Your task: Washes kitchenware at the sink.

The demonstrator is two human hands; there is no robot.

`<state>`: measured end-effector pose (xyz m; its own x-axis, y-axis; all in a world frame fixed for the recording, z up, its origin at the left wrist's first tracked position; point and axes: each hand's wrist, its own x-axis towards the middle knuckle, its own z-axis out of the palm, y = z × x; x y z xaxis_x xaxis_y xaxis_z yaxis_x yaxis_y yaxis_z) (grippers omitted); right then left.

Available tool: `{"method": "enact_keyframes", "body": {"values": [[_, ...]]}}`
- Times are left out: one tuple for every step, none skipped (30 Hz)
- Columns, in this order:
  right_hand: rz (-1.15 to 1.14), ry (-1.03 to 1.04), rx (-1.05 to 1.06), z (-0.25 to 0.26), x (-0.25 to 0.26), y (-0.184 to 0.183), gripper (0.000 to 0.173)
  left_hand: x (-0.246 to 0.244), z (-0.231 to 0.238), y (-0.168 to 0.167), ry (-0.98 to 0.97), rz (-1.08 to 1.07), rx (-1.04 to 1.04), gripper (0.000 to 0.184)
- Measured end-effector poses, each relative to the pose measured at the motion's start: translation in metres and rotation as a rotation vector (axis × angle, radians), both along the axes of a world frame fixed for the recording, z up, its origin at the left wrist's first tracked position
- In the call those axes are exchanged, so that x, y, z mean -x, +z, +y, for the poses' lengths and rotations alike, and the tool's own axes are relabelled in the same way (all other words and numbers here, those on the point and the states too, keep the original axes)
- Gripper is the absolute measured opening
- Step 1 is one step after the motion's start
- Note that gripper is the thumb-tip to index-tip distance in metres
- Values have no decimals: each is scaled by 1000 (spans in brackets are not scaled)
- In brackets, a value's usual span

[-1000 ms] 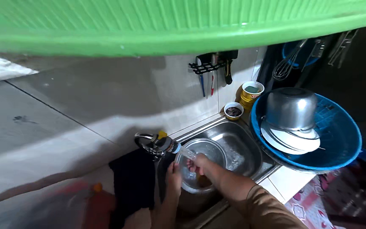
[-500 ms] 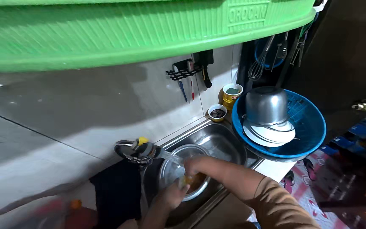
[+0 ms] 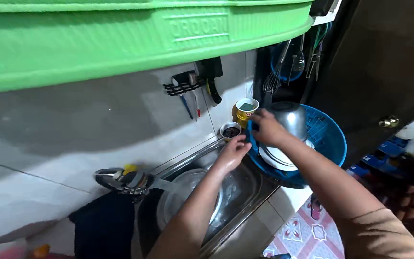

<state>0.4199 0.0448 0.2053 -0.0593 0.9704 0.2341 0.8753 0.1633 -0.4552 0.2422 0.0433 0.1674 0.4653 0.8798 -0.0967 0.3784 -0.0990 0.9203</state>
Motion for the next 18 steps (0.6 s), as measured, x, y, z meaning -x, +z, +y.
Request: {"method": "enact_keyframes", "body": {"values": [[10,-85,-47,-2,-23,7,45,-15,12,-6,28,-44,-15,60],[19,-173,-84,-4,-44,12,42,-32,24,-9,44,-68,-29,62],[32,-266,-110,-6,-65,14,41,-49,35,-13,60,-82,-44,64],[58,-357,-111,-8,-83,14,42,-66,47,-17,86,-88,-56,65],[95,-440,-76,-8,-100,12,47,-82,58,-22,110,-79,-59,68],[156,-500,-18,-8,-116,9,54,-96,66,-26,131,-65,-55,71],[236,-524,53,-6,-131,3,62,-107,74,-31,137,-51,-46,75],[321,-504,107,-4,-143,-6,68,-116,81,-36,129,-41,-32,78],[397,-457,146,-2,-152,-14,72,-123,86,-42,120,-35,-30,79],[460,-399,188,-2,-156,-18,74,-127,90,-48,110,-38,-44,79],[504,-368,194,-3,-158,-21,74,-129,91,-51,96,-43,-60,78],[535,-360,180,-4,-160,-22,72,-129,91,-51,85,-45,-80,76],[575,-364,163,-6,-162,-22,68,-129,90,-50,75,-50,-98,75],[625,-378,152,-10,-162,-21,65,-130,86,-46,66,-47,-117,74],[665,-399,155,-15,-161,-18,63,-131,80,-40,58,-34,-136,73],[690,-432,157,-22,-162,-16,63,-133,73,-32,51,-4,-156,72],[706,-466,155,-29,-163,-17,64,-136,64,-24,40,30,-177,72],[728,-501,141,-37,-164,-18,65,-140,56,-16,21,63,-197,72]]}}
